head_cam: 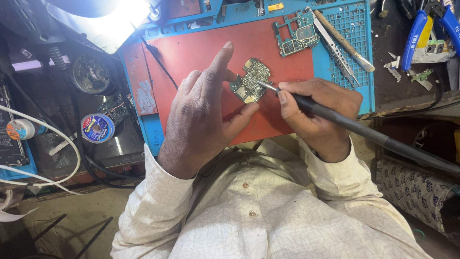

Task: The person holds a small circuit board in one hand and works on it with a soldering iron, touching the board's components and contacts at various points. They briefly set the board down, apply paste from a small tube onto it, then resume soldering while repositioning the board repeatedly on the red work mat.

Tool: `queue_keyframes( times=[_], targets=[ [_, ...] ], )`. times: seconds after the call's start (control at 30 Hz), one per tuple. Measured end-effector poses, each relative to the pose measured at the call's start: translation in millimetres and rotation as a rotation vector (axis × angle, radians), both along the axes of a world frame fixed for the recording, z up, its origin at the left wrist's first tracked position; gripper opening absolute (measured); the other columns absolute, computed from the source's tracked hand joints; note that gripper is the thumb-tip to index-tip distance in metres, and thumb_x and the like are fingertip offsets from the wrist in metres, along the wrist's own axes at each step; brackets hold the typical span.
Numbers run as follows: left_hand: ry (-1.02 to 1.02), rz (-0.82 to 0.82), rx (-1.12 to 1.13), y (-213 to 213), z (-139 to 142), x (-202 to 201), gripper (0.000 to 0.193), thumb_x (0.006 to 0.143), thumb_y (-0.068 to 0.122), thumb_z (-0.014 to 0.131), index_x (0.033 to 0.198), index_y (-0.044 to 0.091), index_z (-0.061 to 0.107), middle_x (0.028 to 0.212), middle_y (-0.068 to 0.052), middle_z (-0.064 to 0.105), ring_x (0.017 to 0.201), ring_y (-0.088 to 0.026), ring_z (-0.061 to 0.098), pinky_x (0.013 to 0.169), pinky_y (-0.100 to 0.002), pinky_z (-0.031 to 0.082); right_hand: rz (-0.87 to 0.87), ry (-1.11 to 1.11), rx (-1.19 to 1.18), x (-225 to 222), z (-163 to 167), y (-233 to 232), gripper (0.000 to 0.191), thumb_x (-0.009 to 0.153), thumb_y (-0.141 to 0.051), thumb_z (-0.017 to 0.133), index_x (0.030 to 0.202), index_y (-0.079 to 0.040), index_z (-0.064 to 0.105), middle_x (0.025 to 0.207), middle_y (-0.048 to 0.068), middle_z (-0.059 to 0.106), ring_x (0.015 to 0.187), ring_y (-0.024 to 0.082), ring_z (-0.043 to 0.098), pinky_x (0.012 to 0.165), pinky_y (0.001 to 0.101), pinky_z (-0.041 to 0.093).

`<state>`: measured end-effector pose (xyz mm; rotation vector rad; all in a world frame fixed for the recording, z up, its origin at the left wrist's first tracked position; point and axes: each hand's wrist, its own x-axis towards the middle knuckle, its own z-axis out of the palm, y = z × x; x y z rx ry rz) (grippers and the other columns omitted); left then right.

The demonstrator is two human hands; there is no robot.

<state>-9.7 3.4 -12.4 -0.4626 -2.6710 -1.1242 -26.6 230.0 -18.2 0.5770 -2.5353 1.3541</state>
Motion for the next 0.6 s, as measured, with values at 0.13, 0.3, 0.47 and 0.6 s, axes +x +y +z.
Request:
queue_keyframes(
  times=[0.13, 0.3, 0.47, 0.6],
  targets=[
    [0.006, -0.004, 0.004, -1, -1, 0, 0.093, 0.088, 0.026, 0.09, 0.159, 0.004, 0.033, 0.118, -0.004, 0.066, 0.102, -0.023, 0.062, 0.095, -0.039, 0.052, -0.011, -0.003, 0.009, 1, 0, 0, 0.012, 0.099, -0.008, 0.079, 0.107, 0.0, 0.077, 0.084, 0.011, 0.075, 0.067, 0.015, 0.07, 0.06, 0.0237, 0.051],
    [-0.006, 0.003, 0.007, 0, 3, -2, 0.093, 0.087, 0.026, 0.09, 0.158, 0.003, 0.034, 0.116, -0.005, 0.066, 0.1, -0.024, 0.062, 0.093, -0.039, 0.052, -0.01, 0.021, 0.025, -2, 4, -2, 0.012, 0.096, -0.008, 0.079, 0.106, -0.001, 0.076, 0.088, 0.011, 0.075, 0.073, 0.017, 0.072, 0.062, 0.0249, 0.053],
    [0.005, 0.014, 0.014, 4, 9, -2, 0.091, 0.085, 0.025, 0.089, 0.156, 0.002, 0.036, 0.114, -0.005, 0.067, 0.1, -0.023, 0.064, 0.091, -0.039, 0.053, -0.005, 0.027, 0.019, -3, 9, -3, 0.013, 0.093, -0.007, 0.079, 0.104, -0.001, 0.076, 0.09, 0.011, 0.076, 0.073, 0.018, 0.072, 0.065, 0.0275, 0.054],
    [-0.006, 0.018, 0.015, 6, 10, -3, 0.09, 0.084, 0.025, 0.089, 0.154, 0.001, 0.037, 0.112, -0.005, 0.067, 0.097, -0.022, 0.064, 0.088, -0.039, 0.054, -0.012, -0.003, 0.018, -4, 10, -2, 0.015, 0.09, -0.007, 0.079, 0.103, -0.001, 0.076, 0.085, 0.011, 0.075, 0.068, 0.018, 0.071, 0.061, 0.0277, 0.052]
  ],
)
